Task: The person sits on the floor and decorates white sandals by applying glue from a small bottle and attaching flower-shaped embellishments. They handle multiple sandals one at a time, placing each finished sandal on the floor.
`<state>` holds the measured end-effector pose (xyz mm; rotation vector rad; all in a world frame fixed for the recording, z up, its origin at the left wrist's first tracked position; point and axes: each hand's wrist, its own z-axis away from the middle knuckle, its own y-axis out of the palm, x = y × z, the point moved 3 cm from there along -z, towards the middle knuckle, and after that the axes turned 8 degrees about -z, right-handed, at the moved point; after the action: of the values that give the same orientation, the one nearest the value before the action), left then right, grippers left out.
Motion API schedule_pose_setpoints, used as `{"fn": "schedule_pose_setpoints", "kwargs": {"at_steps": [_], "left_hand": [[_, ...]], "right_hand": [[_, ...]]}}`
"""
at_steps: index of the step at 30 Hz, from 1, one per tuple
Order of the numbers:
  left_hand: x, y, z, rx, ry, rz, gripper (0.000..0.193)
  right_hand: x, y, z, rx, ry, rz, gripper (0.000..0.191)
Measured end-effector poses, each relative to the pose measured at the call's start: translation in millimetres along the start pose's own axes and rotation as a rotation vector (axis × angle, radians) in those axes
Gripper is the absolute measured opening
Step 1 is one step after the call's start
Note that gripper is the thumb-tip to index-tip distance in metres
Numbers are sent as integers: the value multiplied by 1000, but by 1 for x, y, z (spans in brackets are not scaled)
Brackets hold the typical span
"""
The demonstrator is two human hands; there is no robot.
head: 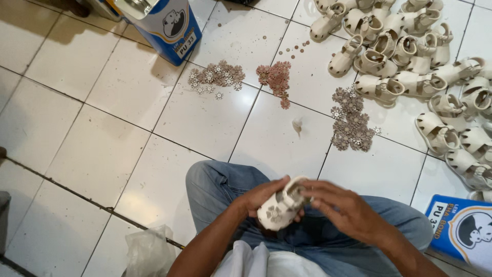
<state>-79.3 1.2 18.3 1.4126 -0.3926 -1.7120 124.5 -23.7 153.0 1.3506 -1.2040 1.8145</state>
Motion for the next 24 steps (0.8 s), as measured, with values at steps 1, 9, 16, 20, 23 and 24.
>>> {"fn": "schedule_pose_setpoints", "kwargs": {"at_steps": [1,9,16,20,23,24], "left_hand": [[-2,-3,-2,-54,68,83,73],[-24,-31,-9,-428,396,302,72],[-17,-35,-17,-544,469,403,71],[-15,-34,-17,-546,478,359,71],[-15,-38,-16,-591,419,380,74],[-14,-40,-17,-600,379,400,75]], "right_hand": [[0,-5,-1,-105,-83,-88,35],[-15,40,-27,-344,238,20,42],[-6,78,-37,-380,2,157,56],[2,86,-29,-369,-116,212,54],[-6,78,-18,-362,-116,144,43],[-13,71,-13,-364,-63,93,41]]}}
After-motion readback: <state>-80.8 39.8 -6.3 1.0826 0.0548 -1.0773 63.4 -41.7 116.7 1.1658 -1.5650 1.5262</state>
